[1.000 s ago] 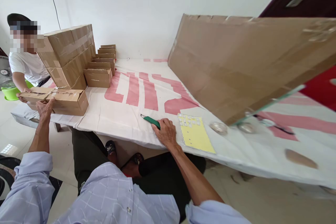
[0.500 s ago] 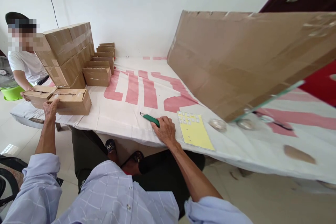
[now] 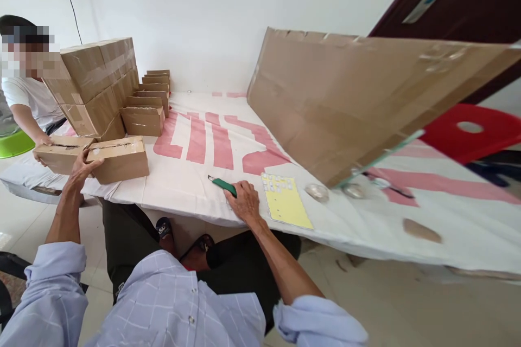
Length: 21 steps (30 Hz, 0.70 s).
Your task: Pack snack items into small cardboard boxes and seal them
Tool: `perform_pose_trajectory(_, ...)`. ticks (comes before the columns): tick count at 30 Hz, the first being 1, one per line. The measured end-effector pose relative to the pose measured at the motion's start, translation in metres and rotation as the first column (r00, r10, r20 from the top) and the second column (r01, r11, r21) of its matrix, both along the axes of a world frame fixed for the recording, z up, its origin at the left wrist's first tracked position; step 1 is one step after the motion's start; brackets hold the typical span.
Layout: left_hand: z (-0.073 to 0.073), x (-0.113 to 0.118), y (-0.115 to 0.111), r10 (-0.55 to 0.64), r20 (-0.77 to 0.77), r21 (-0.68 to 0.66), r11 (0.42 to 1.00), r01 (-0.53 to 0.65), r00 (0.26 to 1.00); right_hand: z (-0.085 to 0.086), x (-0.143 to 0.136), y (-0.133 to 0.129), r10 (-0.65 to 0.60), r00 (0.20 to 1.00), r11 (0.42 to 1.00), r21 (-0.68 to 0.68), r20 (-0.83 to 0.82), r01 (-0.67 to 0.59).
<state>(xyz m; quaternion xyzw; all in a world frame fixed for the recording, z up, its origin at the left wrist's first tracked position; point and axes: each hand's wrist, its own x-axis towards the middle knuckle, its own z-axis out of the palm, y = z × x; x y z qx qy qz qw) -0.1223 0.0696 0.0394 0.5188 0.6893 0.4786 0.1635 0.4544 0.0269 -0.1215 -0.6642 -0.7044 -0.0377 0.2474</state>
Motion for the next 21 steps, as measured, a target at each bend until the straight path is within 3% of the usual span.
perform_pose_trajectory(3,0.006,-0.003,-0.001,-0.144,0.007,-0.017,0.989,0.144,0.99,0.001,-0.001,0.0,-0.004,1.0,1.0,0.012,-0.005,0.004)
perform_pose_trajectory(7,0.003,0.004,0.0,-0.194,-0.006,-0.014,0.981,0.194,0.981,0.003,-0.003,0.001,-0.013,1.0,1.0,0.008,-0.014,0.014)
perform_pose_trajectory(15,-0.009,0.036,0.015,-0.455,0.089,0.075,0.89,0.45,0.886,0.003,-0.007,0.015,0.013,0.998,1.0,-0.021,-0.062,-0.015)
perform_pose_trajectory(21,-0.024,0.068,0.015,-0.504,0.121,0.073,0.863,0.499,0.855,0.007,-0.017,0.033,-0.01,0.992,0.998,-0.064,-0.122,0.002)
